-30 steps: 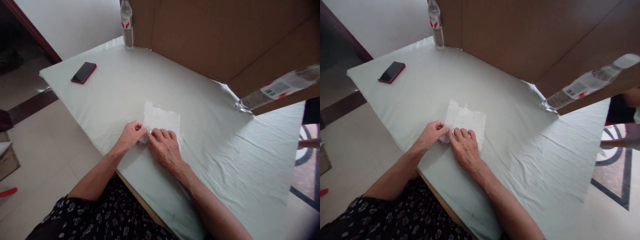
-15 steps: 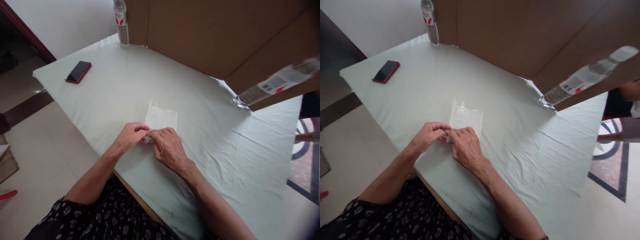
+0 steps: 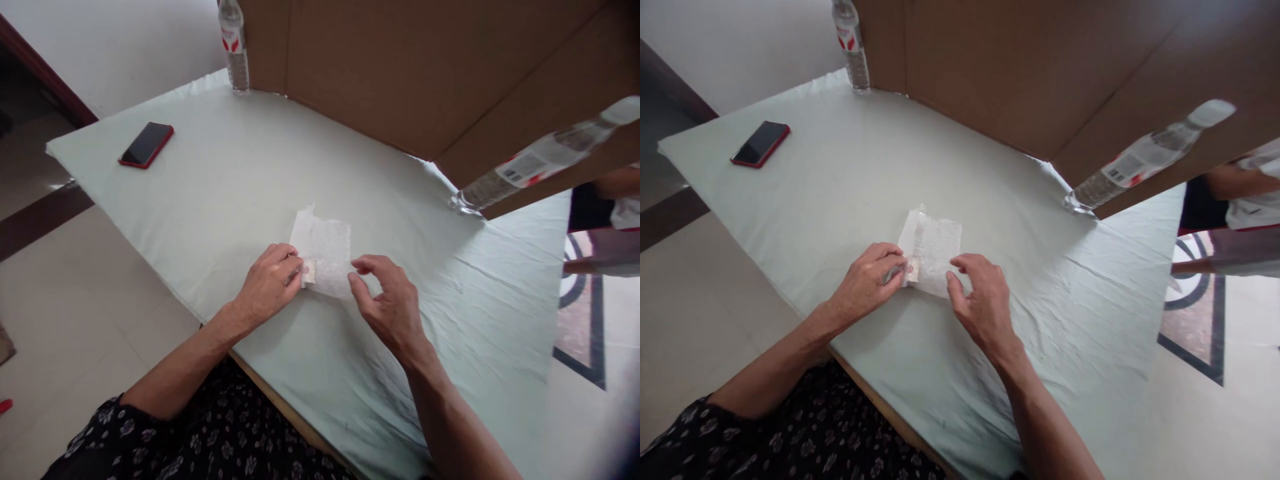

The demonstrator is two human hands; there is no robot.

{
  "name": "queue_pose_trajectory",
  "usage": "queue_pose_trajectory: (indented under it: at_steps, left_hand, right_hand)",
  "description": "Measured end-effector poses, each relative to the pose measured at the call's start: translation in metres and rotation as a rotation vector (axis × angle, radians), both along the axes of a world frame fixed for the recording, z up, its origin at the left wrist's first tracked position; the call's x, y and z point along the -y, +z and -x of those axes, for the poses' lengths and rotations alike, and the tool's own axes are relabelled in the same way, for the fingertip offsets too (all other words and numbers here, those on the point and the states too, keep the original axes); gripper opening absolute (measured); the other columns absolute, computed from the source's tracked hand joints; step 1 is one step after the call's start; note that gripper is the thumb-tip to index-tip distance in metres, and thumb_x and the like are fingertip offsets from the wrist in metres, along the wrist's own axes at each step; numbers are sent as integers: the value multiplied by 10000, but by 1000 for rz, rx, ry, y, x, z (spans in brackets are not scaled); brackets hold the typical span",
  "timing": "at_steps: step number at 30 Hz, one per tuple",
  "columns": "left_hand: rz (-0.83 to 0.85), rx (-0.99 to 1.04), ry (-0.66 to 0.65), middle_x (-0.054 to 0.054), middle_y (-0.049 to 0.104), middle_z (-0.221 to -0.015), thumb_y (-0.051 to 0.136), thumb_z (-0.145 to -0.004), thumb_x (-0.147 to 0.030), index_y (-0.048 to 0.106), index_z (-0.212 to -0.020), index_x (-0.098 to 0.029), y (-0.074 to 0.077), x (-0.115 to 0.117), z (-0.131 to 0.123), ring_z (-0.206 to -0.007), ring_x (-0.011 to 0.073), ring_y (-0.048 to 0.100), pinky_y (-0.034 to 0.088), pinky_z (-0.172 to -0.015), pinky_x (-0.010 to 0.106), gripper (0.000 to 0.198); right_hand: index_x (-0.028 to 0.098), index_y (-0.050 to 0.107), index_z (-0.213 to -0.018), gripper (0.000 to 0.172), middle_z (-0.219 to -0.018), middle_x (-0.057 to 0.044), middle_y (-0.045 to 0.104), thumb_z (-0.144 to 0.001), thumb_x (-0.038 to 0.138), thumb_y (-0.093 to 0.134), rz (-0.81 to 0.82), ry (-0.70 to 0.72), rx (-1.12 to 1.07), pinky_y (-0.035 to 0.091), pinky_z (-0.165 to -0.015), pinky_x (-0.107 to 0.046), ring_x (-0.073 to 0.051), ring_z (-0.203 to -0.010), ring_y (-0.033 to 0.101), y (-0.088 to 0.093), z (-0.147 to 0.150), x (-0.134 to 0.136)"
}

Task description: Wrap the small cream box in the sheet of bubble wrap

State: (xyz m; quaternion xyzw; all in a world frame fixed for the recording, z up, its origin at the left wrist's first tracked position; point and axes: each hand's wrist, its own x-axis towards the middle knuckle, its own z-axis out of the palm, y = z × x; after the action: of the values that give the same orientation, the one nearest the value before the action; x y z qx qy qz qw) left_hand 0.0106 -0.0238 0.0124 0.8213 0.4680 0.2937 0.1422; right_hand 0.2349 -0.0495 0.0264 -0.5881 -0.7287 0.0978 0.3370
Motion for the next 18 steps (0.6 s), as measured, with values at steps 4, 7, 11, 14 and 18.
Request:
queue_pose_trajectory:
  at_steps: [4,7,11,14,18]
  left_hand:
    - [-25,-9,-22,100,661,-1024,509,-887,-93,655,-954,-167,-2,-1,-1,-990,222,618,531,-844,335,177]
    - [-17,-33,-28,101,650,-1009,504,-895,-99,647,-944,-164,0,1,-4,-977,222,611,528,-835,335,165]
    - [1,-79,-45,101,647,-1007,512,-893,-101,652,-949,-155,1,4,-6,-961,232,606,529,-828,348,160]
    - [-21,-97,-56,104,658,-1051,516,-893,-97,657,-945,-159,2,3,-5,-964,233,604,529,-834,355,163]
    - [-31,-144,-120,101,674,-1093,526,-898,-102,658,-910,-166,5,-2,-2,-940,224,598,528,-837,357,147]
  right_hand:
    - [189,634,-1127,374,-940,-78,739,-869,460,637,391,-107,-129,507,-614,-332,-182,-653,655,-11,-20,17]
    - [176,591,-1253,529,-961,-82,731,-868,539,617,517,-118,-210,523,-624,-346,-179,-630,653,-21,-16,20]
    - [128,442,-1444,785,-1015,-123,705,-838,592,624,542,-166,-275,528,-611,-362,-203,-668,655,-29,-4,8]
    - [127,399,-1476,842,-979,-122,701,-819,589,652,508,-184,-308,523,-616,-362,-206,-681,637,-32,1,-3]
    - [140,394,-1468,809,-771,-15,655,-809,498,696,411,-153,-376,495,-614,-342,-183,-626,585,-32,10,-10]
